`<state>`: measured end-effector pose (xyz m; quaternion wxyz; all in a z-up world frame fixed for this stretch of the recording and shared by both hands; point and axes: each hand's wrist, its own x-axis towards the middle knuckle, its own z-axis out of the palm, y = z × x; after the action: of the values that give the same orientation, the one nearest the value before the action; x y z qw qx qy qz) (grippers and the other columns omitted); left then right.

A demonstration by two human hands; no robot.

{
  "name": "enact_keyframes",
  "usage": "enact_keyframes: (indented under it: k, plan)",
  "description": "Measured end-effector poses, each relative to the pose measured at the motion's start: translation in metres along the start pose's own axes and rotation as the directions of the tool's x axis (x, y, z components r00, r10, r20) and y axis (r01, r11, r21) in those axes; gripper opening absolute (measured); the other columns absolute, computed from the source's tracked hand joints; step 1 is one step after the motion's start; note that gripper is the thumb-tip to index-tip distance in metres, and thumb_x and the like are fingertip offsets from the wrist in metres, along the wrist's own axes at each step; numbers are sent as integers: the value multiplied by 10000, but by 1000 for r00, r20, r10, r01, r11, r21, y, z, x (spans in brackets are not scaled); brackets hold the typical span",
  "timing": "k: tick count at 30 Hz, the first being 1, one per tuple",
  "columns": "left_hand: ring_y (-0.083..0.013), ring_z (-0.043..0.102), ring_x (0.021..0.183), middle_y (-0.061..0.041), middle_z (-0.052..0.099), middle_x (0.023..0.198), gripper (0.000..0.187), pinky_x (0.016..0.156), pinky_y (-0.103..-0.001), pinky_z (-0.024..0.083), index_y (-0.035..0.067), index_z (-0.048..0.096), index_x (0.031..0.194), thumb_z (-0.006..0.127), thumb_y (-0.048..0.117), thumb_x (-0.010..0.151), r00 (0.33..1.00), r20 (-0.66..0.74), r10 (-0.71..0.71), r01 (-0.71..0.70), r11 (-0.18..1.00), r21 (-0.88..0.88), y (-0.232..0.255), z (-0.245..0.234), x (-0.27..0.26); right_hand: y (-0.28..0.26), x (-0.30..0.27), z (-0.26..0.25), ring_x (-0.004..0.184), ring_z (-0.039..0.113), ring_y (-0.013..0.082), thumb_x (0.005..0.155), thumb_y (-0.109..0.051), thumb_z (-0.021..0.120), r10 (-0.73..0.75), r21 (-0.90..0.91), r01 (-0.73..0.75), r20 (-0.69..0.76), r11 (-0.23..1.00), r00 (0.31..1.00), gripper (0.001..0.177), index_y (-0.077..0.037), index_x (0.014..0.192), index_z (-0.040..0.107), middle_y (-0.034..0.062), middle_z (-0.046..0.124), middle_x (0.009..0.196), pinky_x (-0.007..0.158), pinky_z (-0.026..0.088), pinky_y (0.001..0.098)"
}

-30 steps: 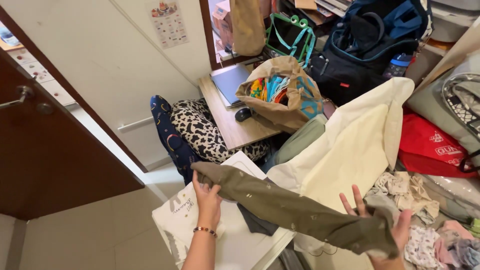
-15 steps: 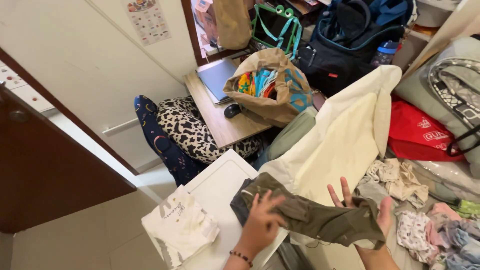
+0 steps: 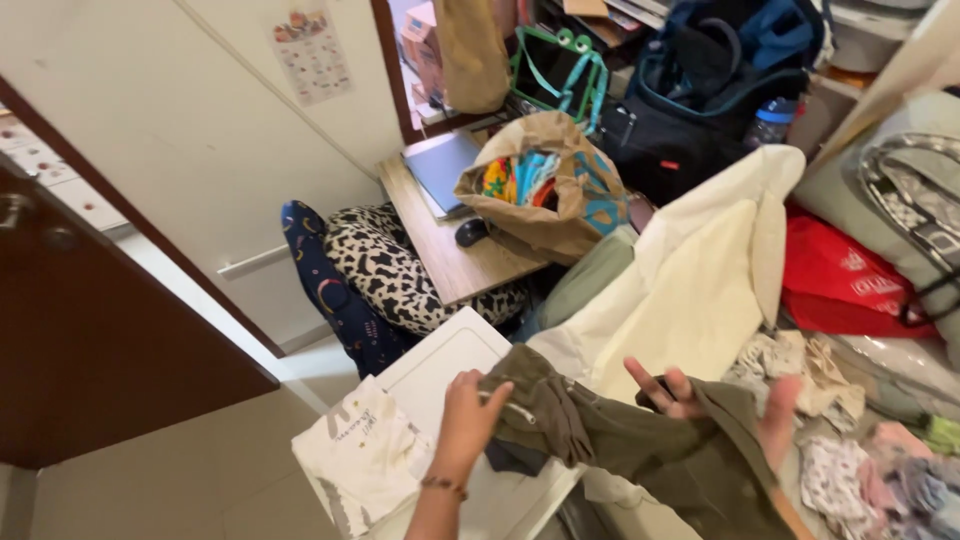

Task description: Folding and organizing baby clothes on top of a dresser.

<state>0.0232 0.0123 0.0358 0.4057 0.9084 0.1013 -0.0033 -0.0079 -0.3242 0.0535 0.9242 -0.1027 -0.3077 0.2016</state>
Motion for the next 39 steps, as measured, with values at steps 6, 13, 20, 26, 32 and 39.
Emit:
enact_keyframes:
  k: [6, 13, 20, 26, 32, 39]
  plan:
    - [-223, 729, 962, -141, 725, 1148, 751, 821, -358, 599, 1, 520, 1417, 792, 358, 814, 972, 30, -231, 196, 741, -642, -55, -109, -26, -37, 49, 58, 1480, 390, 396, 787, -778, 694, 352, -568, -352, -114, 744, 929, 1066, 75, 1414, 566, 204, 491, 1487, 1178, 160, 706]
    - [-263, 723, 888, -215, 735, 1092, 706, 743, -392, 598, -86, 471, 1433, 753, 198, 852, 942, 50, -333, 189, 400, -897, -88, -207, -73, -15, 5, -31, 1211, 484, 252, 1092, -205, 611, -80, 262, 128, -185, 957, 979, 112, -136, 1009, 581, 65, 550, 1046, 1274, 174, 741]
    - [-246, 672, 948, -192, 685, 1091, 622, 790, -398, 549, -63, 421, 1379, 782, 51, 885, 952, 2, -306, 165, 508, -846, -173, -176, -95, -13, 46, 20, 1540, 226, 495, 847, 9, 712, 295, -480, -334, -158, 811, 942, 171, -145, 827, 639, 206, 496, 1265, 1151, 151, 762]
    - [-200, 714, 954, -112, 735, 1055, 435, 813, -353, 584, 92, 580, 1202, 713, 65, 788, 950, -2, -313, 90, 278, -956, -124, -176, -97, -45, 92, 4, 1512, 209, 546, 932, -166, 728, 375, -347, -381, -89, 857, 923, 47, -124, 936, 749, 290, 355, 1588, 1152, 194, 760]
    - [-223, 654, 946, -169, 681, 1031, 337, 797, -370, 534, 24, 527, 1056, 807, 82, 877, 939, -237, -251, -13, 660, -751, -232, -84, -64, -3, 93, -104, 1082, 582, 341, 851, -466, 684, 103, -308, -469, -738, 828, 667, 867, -267, 1643, 391, 173, 514, 1315, 1007, 431, 623]
    - [-189, 728, 913, -111, 696, 1086, 701, 749, -346, 598, 129, 505, 1270, 879, 245, 689, 850, -149, -504, 285, 681, -675, -147, -140, -61, 33, 87, -167, 950, 668, 388, 909, -692, 634, -221, -278, -889, -953, 364, 208, 840, 57, 1282, 555, 255, 601, 1196, 950, 559, 547]
